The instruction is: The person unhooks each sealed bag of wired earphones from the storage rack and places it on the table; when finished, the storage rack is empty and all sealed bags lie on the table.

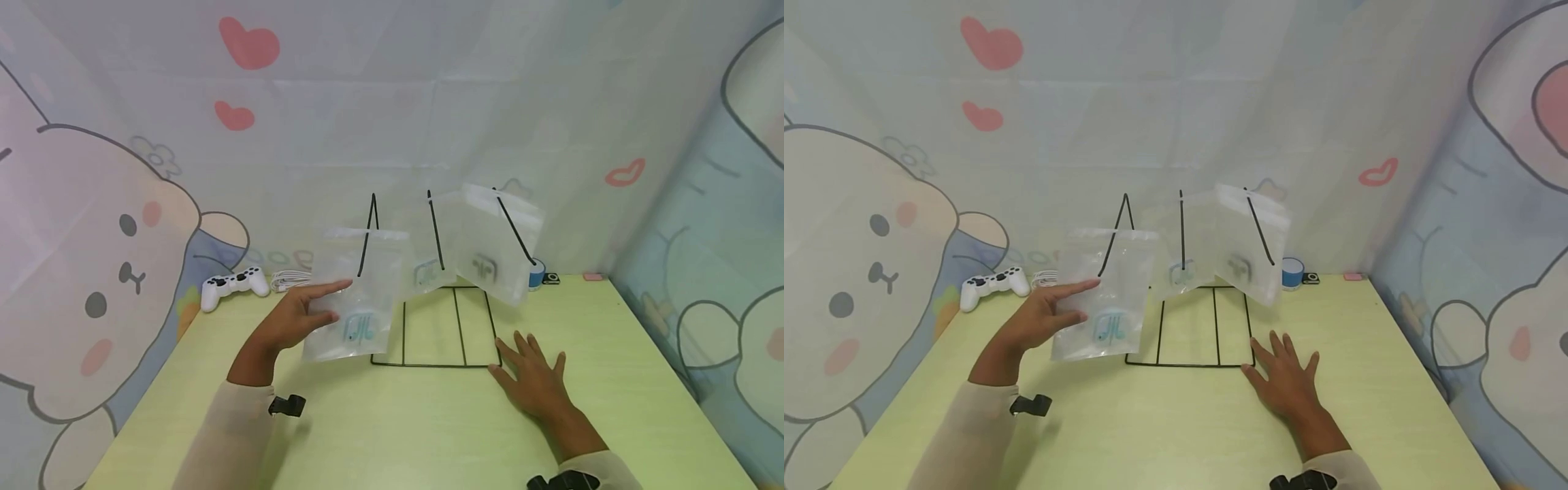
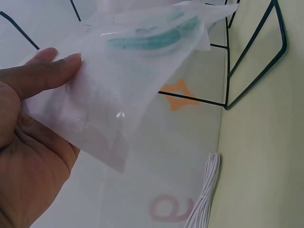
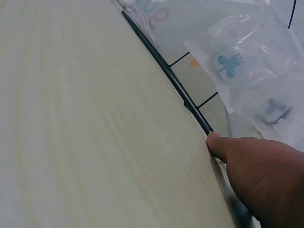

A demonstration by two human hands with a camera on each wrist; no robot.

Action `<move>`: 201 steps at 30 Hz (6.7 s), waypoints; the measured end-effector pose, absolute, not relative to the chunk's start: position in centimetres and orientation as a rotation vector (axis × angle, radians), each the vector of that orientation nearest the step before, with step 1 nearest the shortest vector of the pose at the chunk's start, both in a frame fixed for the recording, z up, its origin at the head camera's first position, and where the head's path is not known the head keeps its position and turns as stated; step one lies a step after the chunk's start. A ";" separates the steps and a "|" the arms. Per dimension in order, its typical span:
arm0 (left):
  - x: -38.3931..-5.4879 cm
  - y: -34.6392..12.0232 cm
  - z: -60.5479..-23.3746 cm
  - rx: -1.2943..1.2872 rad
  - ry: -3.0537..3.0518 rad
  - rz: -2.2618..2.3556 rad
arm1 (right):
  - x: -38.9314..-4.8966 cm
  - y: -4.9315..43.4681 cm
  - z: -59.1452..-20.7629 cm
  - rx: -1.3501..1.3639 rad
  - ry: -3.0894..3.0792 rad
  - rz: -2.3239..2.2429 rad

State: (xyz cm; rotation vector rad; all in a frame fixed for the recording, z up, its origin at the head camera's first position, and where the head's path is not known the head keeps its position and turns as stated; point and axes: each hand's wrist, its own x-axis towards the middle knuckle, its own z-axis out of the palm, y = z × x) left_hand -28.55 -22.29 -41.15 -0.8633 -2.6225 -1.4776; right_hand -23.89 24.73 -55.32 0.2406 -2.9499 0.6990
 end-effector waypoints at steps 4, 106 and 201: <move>-28.5 -22.1 -41.7 -0.830 -2.610 -1.515 | -24.0 24.8 -55.4 0.239 -2.959 0.690; -24.1 -22.9 -46.4 -0.933 -2.402 -1.428 | -23.9 24.7 -55.2 0.245 -2.979 0.664; -32.4 -28.8 -51.9 -0.402 -3.063 -1.107 | -23.9 24.6 -54.8 0.253 -2.969 0.699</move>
